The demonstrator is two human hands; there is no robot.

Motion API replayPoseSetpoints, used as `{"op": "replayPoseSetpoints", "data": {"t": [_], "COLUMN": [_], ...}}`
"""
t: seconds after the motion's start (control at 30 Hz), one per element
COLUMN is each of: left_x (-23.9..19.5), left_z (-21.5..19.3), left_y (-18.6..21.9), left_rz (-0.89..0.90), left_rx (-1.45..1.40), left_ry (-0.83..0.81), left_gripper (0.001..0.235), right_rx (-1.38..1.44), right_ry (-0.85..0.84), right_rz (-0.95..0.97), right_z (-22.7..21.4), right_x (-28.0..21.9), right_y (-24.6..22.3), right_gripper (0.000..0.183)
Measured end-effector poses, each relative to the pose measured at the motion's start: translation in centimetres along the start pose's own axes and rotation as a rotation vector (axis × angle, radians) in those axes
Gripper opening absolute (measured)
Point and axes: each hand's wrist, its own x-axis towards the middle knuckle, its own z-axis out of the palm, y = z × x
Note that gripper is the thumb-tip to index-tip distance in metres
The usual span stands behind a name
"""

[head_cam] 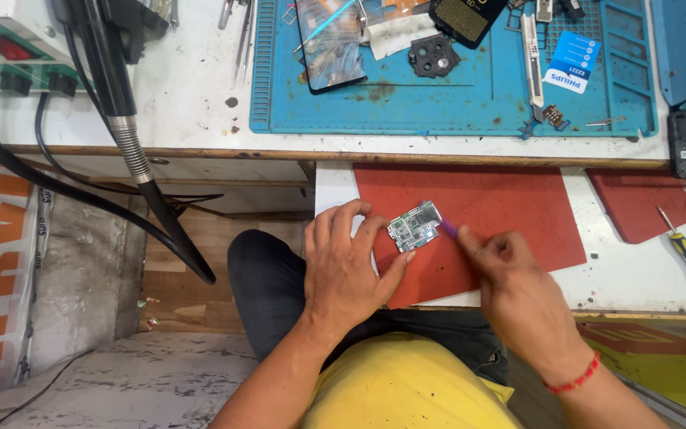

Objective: The person cleans a small green circuit board on a red mat using a toothbrush and a hot air gun. They scrub the board with the toothbrush, apply heat with the hot air gun, and repeat the scrubbing process to remove residue.

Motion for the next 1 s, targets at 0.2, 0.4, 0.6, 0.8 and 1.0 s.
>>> {"op": "replayPoseSetpoints", "data": {"t": [0.2,0.4,0.6,0.8,1.0], "left_x": [-0.2,0.0,-0.1,0.1,0.3], "left_z": [0.0,-0.1,-0.1,-0.2,-0.1], "left_y": [-0.1,-0.1,0.0,0.0,0.0], "left_rz": [-0.011,-0.004,-0.018,-0.021,-0.014], "left_rx": [-0.006,-0.003,0.006,0.004,-0.002], "left_ry": [-0.002,-0.004,-0.016,-0.017,0.000], "left_gripper": [0.048,0.049,0.049,0.049,0.051], "right_rx": [0.043,0.048,0.081,0.060,-0.012], "right_ry": [-0.012,-0.066,-0.049,-0.134,-0.136], "right_rz": [-0.035,-0.030,-0.103,-0.048,-0.050], "right_z": [0.3,0.4,0.1,0.1,-0.3], "right_x": [-0.1,-0.2,-0.3,-0.6,-0.2], "right_y": [-0.2,-0.1,0.1,-0.9,-0.9], "right_gripper": [0.059,0.063,0.065,0.065,0.067]}}
